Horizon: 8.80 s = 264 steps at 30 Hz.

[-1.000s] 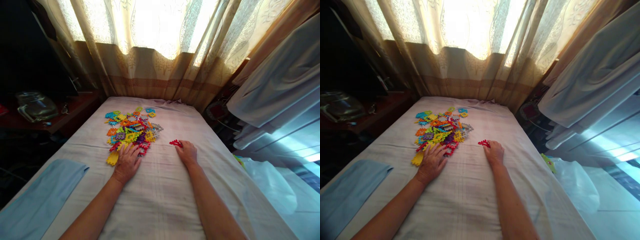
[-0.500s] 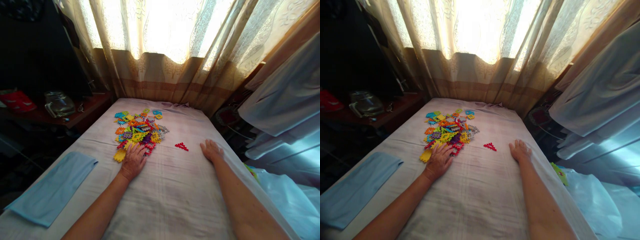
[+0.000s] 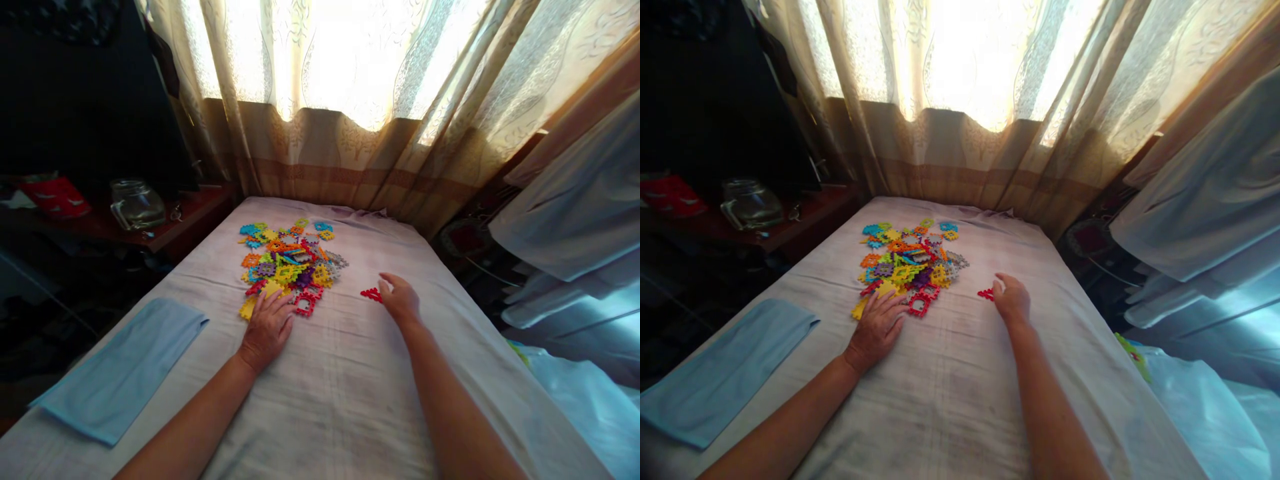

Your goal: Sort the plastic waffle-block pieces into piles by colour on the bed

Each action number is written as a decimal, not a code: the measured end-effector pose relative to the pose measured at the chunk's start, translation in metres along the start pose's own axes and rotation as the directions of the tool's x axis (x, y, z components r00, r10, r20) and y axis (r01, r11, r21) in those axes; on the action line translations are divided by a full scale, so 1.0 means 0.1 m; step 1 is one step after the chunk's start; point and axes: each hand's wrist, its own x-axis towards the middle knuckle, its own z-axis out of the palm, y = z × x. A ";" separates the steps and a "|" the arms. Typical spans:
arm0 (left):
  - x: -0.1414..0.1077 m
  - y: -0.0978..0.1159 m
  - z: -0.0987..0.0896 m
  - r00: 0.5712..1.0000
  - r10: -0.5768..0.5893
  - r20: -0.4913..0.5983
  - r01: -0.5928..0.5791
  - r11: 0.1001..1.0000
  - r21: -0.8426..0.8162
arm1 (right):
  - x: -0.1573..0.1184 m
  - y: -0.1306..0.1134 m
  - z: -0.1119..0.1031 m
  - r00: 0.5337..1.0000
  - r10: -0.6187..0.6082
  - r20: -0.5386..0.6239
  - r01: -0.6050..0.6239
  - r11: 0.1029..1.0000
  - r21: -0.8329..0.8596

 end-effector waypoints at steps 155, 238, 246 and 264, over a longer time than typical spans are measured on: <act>0.05 -0.16 -0.10 0.994 -0.028 0.110 0.018 0.996 0.089 | -0.41 -0.83 0.13 0.903 -0.376 -0.209 0.425 0.858 0.289; 0.07 -0.25 -0.03 0.918 -0.373 0.136 0.323 0.900 0.292 | 0.04 -0.50 -0.22 0.940 0.273 0.205 -0.206 0.933 -0.296; 0.07 -0.24 -0.04 0.919 -0.373 0.124 0.326 0.900 0.290 | 0.04 -0.79 -0.24 0.977 0.159 0.143 -0.110 0.948 -0.299; 0.07 -0.24 -0.04 0.918 -0.380 0.112 0.343 0.904 0.254 | 0.73 -2.02 0.52 0.927 -0.196 0.321 0.291 0.914 -0.282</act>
